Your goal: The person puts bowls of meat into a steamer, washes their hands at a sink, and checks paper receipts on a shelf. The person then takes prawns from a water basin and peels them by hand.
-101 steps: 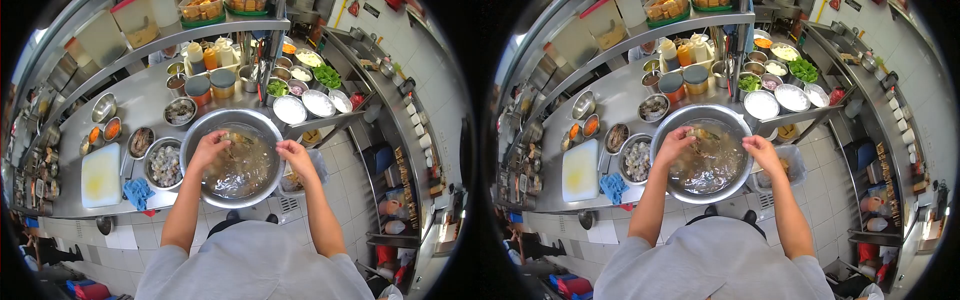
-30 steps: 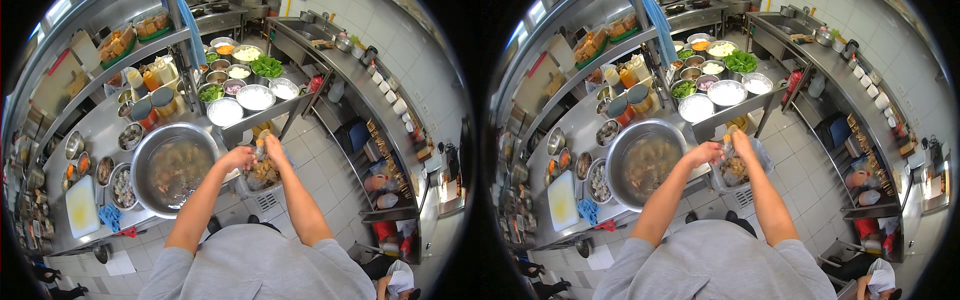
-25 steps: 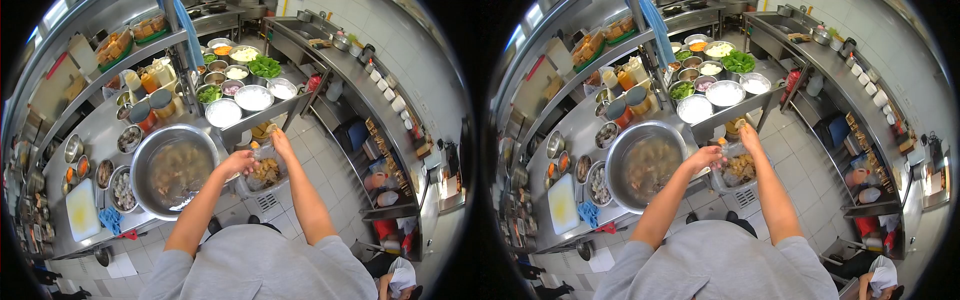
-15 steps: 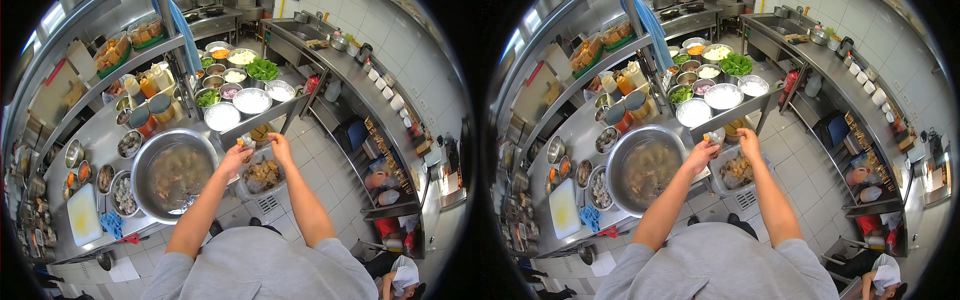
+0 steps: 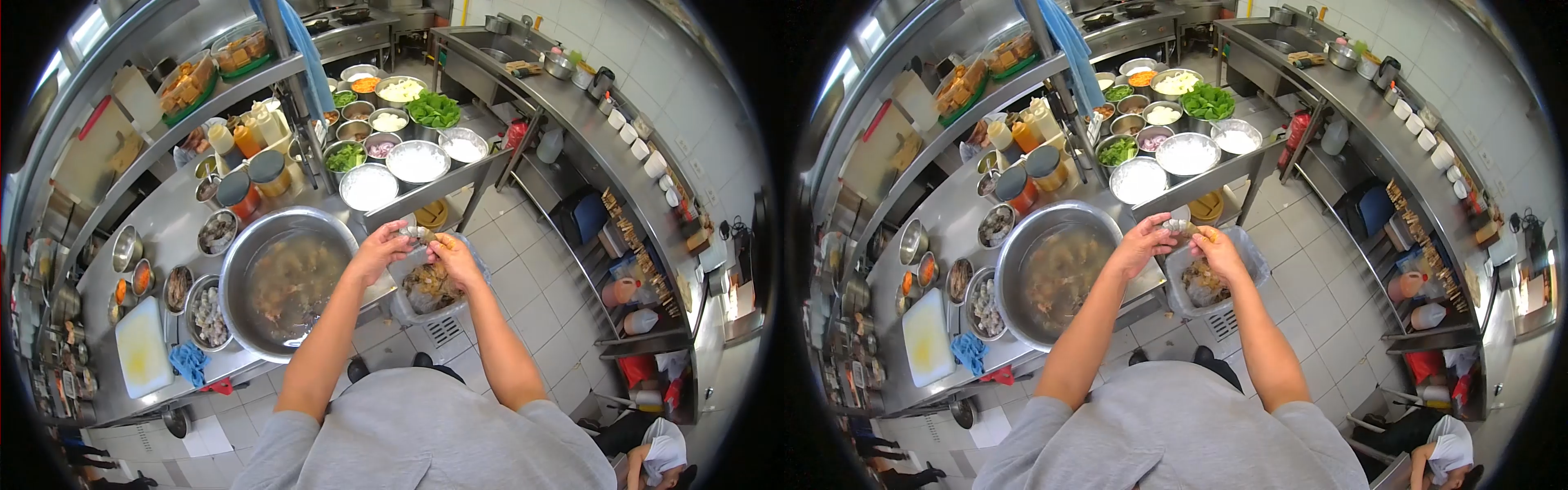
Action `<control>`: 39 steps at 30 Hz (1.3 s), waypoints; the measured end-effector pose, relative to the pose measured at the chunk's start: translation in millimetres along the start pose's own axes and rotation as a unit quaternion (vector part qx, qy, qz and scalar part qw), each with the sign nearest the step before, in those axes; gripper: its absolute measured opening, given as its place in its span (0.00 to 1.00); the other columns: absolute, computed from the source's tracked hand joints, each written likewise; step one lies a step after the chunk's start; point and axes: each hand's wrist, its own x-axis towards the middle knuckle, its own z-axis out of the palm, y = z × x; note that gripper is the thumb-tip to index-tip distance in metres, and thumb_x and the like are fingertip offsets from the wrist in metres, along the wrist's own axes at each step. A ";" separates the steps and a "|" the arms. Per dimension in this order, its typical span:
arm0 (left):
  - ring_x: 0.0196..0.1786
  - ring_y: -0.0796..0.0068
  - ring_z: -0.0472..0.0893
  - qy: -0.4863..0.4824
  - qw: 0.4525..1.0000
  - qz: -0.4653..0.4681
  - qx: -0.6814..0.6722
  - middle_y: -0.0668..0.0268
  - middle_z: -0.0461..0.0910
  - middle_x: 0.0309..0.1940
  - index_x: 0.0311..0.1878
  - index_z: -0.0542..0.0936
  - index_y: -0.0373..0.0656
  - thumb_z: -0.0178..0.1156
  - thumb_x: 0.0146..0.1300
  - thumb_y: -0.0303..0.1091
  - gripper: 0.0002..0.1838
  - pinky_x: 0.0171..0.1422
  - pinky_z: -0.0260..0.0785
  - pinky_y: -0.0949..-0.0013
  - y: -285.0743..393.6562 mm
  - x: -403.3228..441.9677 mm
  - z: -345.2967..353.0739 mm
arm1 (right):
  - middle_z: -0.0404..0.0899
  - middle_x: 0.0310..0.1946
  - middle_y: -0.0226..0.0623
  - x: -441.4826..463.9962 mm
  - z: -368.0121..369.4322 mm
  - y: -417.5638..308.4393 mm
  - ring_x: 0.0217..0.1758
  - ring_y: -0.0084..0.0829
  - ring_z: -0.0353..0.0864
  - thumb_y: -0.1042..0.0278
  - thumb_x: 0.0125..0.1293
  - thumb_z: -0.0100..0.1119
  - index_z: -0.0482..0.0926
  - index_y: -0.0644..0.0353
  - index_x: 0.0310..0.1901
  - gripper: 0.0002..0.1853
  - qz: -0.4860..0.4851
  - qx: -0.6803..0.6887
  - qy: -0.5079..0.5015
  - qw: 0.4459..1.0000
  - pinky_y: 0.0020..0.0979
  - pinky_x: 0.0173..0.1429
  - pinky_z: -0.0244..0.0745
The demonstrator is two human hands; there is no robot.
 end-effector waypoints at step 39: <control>0.68 0.44 0.69 0.544 0.664 0.069 0.508 0.41 0.70 0.64 0.64 0.73 0.38 0.62 0.60 0.35 0.28 0.71 0.62 0.54 2.9 -314.3 -386.0 | 0.73 0.59 0.45 59.1 42.1 60.3 0.61 0.36 0.72 0.76 0.65 0.58 0.66 0.58 0.68 0.29 -0.226 -0.282 0.164 0.918 0.37 0.65 0.68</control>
